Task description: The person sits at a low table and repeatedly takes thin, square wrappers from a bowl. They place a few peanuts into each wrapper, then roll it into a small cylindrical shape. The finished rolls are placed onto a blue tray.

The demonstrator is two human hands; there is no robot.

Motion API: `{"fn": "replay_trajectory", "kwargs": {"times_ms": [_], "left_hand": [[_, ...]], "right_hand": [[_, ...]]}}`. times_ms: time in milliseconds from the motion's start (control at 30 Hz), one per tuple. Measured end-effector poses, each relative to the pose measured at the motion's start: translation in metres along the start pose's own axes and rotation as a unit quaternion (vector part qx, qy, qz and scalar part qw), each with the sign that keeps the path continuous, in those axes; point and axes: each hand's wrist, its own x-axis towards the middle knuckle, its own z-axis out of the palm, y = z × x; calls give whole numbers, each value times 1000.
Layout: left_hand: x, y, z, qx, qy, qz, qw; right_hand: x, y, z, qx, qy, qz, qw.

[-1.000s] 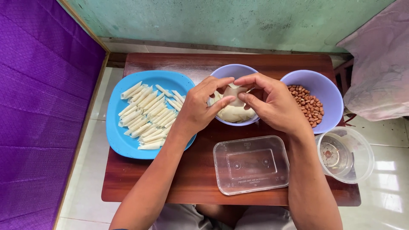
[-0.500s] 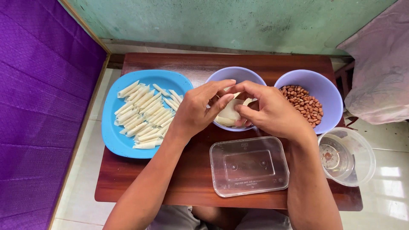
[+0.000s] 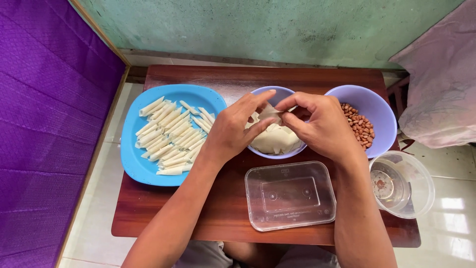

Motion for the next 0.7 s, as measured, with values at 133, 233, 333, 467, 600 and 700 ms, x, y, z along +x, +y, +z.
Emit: {"fn": "replay_trajectory", "kwargs": {"times_ms": [133, 233, 333, 467, 600, 700], "left_hand": [[1, 2, 0, -12, 12, 13, 1000], [2, 0, 0, 10, 51, 48, 998], [3, 1, -1, 19, 90, 68, 993], [4, 2, 0, 45, 107, 82, 990], [5, 5, 2, 42, 125, 63, 989], [3, 4, 1, 20, 127, 28, 991]], "right_hand": [[6, 0, 0, -37, 20, -81, 996], [6, -4, 0, -27, 62, -96, 993], [7, -4, 1, 58, 68, -51, 995], [7, 9, 6, 144, 9, -12, 989], [8, 6, 4, 171, 28, -39, 984], [7, 3, 3, 185, 22, -30, 982]]}}
